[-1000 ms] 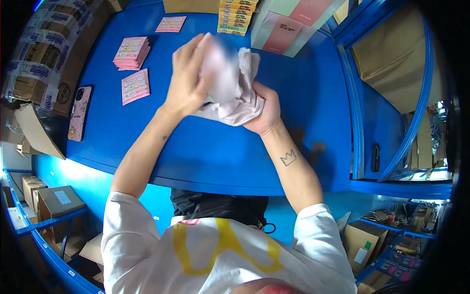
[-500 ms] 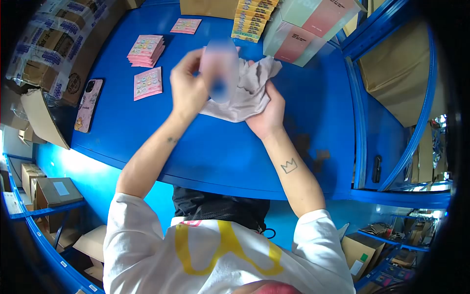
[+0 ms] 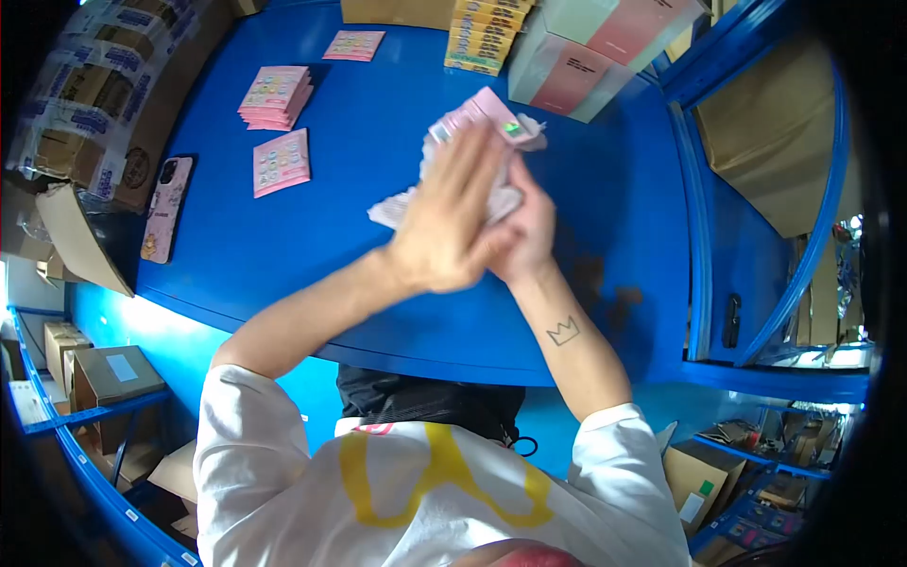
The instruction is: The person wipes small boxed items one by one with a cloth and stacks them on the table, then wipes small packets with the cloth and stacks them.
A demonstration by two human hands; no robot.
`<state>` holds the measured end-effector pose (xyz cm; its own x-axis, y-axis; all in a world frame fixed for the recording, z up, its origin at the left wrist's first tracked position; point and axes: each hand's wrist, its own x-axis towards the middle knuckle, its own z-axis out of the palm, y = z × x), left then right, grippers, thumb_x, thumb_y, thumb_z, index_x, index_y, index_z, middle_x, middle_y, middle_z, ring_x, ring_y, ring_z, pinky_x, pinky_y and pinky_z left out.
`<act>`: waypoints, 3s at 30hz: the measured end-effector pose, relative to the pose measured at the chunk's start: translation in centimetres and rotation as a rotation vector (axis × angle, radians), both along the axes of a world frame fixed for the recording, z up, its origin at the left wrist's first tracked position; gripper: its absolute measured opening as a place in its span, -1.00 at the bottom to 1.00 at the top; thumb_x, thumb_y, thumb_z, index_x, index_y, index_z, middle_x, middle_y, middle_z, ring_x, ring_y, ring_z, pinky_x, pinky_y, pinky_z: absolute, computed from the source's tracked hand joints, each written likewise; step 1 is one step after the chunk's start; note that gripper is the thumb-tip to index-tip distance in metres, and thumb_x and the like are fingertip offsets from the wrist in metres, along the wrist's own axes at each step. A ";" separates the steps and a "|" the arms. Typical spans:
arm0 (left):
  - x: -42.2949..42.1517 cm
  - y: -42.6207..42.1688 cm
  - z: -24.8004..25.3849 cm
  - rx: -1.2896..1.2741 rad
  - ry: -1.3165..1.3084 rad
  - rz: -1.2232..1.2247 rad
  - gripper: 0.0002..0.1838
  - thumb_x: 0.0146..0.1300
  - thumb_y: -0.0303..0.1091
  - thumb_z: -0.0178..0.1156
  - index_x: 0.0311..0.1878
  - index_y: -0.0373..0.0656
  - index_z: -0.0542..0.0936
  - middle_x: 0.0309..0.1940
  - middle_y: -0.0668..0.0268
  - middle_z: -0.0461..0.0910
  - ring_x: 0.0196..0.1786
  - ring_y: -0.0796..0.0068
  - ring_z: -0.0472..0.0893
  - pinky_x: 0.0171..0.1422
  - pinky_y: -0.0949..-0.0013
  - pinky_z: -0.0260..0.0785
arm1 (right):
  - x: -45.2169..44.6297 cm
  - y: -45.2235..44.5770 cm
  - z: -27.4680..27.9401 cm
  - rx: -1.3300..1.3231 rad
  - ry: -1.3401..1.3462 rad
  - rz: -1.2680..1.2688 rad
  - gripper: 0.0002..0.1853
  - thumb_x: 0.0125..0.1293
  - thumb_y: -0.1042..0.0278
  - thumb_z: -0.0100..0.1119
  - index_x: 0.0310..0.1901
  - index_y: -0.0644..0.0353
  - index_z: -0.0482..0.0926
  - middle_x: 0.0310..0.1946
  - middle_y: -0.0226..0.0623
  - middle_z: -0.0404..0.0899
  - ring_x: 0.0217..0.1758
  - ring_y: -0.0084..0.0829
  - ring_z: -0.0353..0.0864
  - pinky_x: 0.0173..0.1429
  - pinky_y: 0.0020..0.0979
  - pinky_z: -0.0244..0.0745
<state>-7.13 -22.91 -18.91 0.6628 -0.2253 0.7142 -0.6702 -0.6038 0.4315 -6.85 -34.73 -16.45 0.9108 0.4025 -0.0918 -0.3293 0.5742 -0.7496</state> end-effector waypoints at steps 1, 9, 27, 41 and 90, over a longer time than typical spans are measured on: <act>-0.8 -0.5 -0.1 0.024 0.017 -0.001 -0.28 0.42 0.06 -0.05 0.44 -0.31 0.22 0.46 -0.14 0.12 0.53 -0.15 0.06 0.55 -0.11 -0.02 | 0.7 -0.3 -0.3 0.007 0.000 0.011 -0.49 0.58 -0.03 -0.31 0.38 0.05 0.30 0.26 -0.37 0.47 0.21 -0.44 0.54 0.22 -0.41 0.45; -0.4 0.4 0.9 0.301 -0.021 0.050 -0.46 0.30 -0.11 0.12 0.28 -0.19 0.44 0.36 0.04 0.32 0.40 -0.04 0.28 0.54 -0.03 0.06 | 3.2 -1.5 -1.7 0.145 0.130 -0.050 -0.53 0.57 -0.05 -0.27 0.23 0.11 0.43 0.03 -0.27 0.57 0.04 -0.40 0.63 0.04 -0.41 0.56; 0.4 4.7 3.2 -1.018 0.567 0.066 -0.77 0.24 -0.38 0.29 -0.08 -0.21 0.54 -0.03 0.08 0.52 -0.14 0.40 0.54 -0.20 0.37 0.46 | 2.1 -0.3 -0.5 0.139 0.170 0.140 -0.52 0.51 -0.10 -0.12 0.20 0.09 0.46 0.02 -0.25 0.60 -0.03 -0.42 0.64 -0.05 -0.37 0.55; 0.6 4.5 3.7 0.116 0.289 0.207 -0.55 -0.02 -0.27 0.51 -0.11 -0.23 0.54 -0.14 0.13 0.58 -0.39 0.30 0.62 -0.37 0.44 0.46 | 4.2 -0.9 -2.3 0.082 0.177 0.078 -0.49 0.49 -0.15 -0.16 0.17 0.10 0.47 0.10 -0.19 0.57 0.05 -0.31 0.65 -0.04 -0.33 0.57; 27.7 19.0 1.2 0.437 0.892 0.707 -0.32 -0.05 0.01 0.43 0.19 -0.04 0.61 0.09 0.22 0.65 0.09 0.23 0.64 0.17 0.35 0.49 | 5.5 0.1 -3.6 -0.093 -0.118 0.341 -0.37 0.48 -0.23 -0.20 0.25 0.16 0.46 0.31 -0.18 0.44 0.38 -0.16 0.39 0.36 -0.23 0.31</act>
<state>20.55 -3.90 -17.73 0.9558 0.2763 -0.1005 0.2928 -0.9250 0.2422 -1.30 -34.59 -20.02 0.7320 0.6798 -0.0447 -0.3982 0.3736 -0.8378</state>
